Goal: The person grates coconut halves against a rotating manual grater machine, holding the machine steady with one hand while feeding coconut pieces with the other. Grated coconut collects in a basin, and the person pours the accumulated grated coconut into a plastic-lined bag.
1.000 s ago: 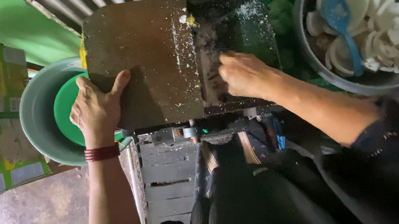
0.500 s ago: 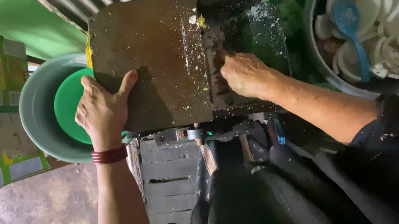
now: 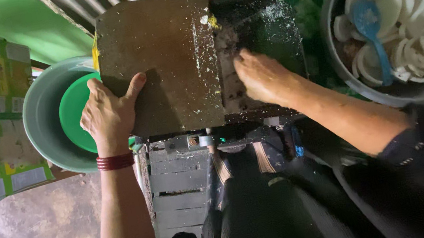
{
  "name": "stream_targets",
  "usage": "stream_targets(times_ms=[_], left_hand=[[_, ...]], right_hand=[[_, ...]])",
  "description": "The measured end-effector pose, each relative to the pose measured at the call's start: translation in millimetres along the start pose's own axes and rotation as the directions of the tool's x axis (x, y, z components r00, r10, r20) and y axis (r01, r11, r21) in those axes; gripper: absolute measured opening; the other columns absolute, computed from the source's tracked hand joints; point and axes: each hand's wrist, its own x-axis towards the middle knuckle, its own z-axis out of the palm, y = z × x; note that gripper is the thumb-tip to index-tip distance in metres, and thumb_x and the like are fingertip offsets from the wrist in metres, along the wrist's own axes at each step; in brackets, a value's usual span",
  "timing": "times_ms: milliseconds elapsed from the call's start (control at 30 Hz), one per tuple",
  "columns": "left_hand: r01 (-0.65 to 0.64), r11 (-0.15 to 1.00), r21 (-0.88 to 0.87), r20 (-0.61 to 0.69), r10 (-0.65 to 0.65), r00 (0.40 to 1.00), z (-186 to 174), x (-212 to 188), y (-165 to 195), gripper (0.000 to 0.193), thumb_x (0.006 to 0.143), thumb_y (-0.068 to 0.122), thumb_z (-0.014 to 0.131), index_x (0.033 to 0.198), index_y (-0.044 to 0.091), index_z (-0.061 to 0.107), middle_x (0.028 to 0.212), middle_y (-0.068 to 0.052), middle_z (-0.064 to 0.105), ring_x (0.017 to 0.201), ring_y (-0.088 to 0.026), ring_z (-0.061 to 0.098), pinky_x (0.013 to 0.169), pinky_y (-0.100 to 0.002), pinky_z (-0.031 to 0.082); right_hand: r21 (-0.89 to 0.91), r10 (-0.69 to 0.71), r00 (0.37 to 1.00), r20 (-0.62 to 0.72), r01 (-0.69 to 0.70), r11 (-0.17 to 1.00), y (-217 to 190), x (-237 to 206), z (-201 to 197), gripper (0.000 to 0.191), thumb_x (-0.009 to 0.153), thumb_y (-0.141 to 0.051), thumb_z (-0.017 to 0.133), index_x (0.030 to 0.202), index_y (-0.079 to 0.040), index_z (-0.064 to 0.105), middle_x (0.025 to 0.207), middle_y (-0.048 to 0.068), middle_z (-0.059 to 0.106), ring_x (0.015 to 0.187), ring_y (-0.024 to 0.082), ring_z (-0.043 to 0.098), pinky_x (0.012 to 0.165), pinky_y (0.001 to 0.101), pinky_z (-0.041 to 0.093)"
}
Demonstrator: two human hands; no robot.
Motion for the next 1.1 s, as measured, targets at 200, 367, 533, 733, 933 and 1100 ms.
stream_targets(times_ms=[200,367,533,733,933,1100], left_hand=[[0.003,1.000,-0.011,-0.012,-0.004,1.000,2.0,-0.8,1.6,0.090,0.082,0.088,0.067,0.093,0.000,0.051,0.081,-0.024,0.068,0.082,-0.047,0.068,0.071,-0.054,0.053],[-0.023,1.000,-0.019,-0.032,0.022,0.999,2.0,-0.5,1.5,0.090,0.083,0.088,0.067,0.094,-0.001,0.051,0.081,-0.024,0.068,0.082,-0.046,0.068,0.071,-0.053,0.053],[-0.027,0.999,-0.025,-0.035,0.026,0.999,1.7,1.4,1.6,0.090,0.084,0.087,0.068,0.095,-0.001,0.051,0.082,-0.024,0.067,0.082,-0.046,0.068,0.072,-0.053,0.053],[0.028,1.000,0.004,-0.010,-0.028,1.000,0.8,-1.1,3.1,0.088,0.083,0.087,0.068,0.099,0.002,0.053,0.086,-0.024,0.070,0.086,-0.047,0.069,0.074,-0.055,0.053],[0.031,0.997,0.072,0.044,-0.034,0.998,4.1,1.3,2.6,0.091,0.086,0.089,0.065,0.105,0.000,0.053,0.089,-0.030,0.069,0.087,-0.050,0.068,0.077,-0.056,0.053],[0.044,0.997,0.067,0.069,-0.048,0.996,6.6,1.0,1.7,0.092,0.088,0.089,0.063,0.105,-0.002,0.053,0.096,-0.032,0.069,0.096,-0.052,0.066,0.083,-0.058,0.051]], right_hand=[[-0.043,-0.197,0.966,-0.165,0.192,0.980,18.4,-0.7,6.4,0.003,0.075,0.003,0.065,0.072,0.001,0.064,0.084,0.022,0.064,0.080,0.042,0.068,0.069,0.0509,0.057],[-0.046,-0.265,0.945,-0.193,0.261,0.964,25.9,10.0,22.9,0.003,0.071,0.002,0.063,0.068,0.001,0.064,0.080,0.023,0.065,0.076,0.044,0.067,0.065,0.0521,0.055],[-0.027,-0.297,0.938,-0.180,0.298,0.954,25.7,16.6,30.0,0.012,0.073,-0.005,0.064,0.064,0.002,0.063,0.070,0.027,0.063,0.072,0.046,0.067,0.064,0.0535,0.055],[-0.062,-0.324,0.940,-0.107,0.319,0.946,16.4,23.1,24.4,0.015,0.075,-0.009,0.063,0.064,0.000,0.067,0.069,0.028,0.065,0.070,0.047,0.067,0.062,0.0555,0.053],[0.049,-0.261,0.906,-0.332,0.293,0.955,14.9,15.6,1.3,0.013,0.084,-0.008,0.067,0.076,0.002,0.067,0.075,0.024,0.065,0.071,0.039,0.067,0.062,0.0490,0.054],[0.270,0.161,0.619,-0.768,0.085,0.959,124.3,-38.1,-37.4,0.014,0.099,-0.013,0.077,0.104,-0.002,0.069,0.096,0.015,0.071,0.085,0.028,0.071,0.073,0.0419,0.059]])
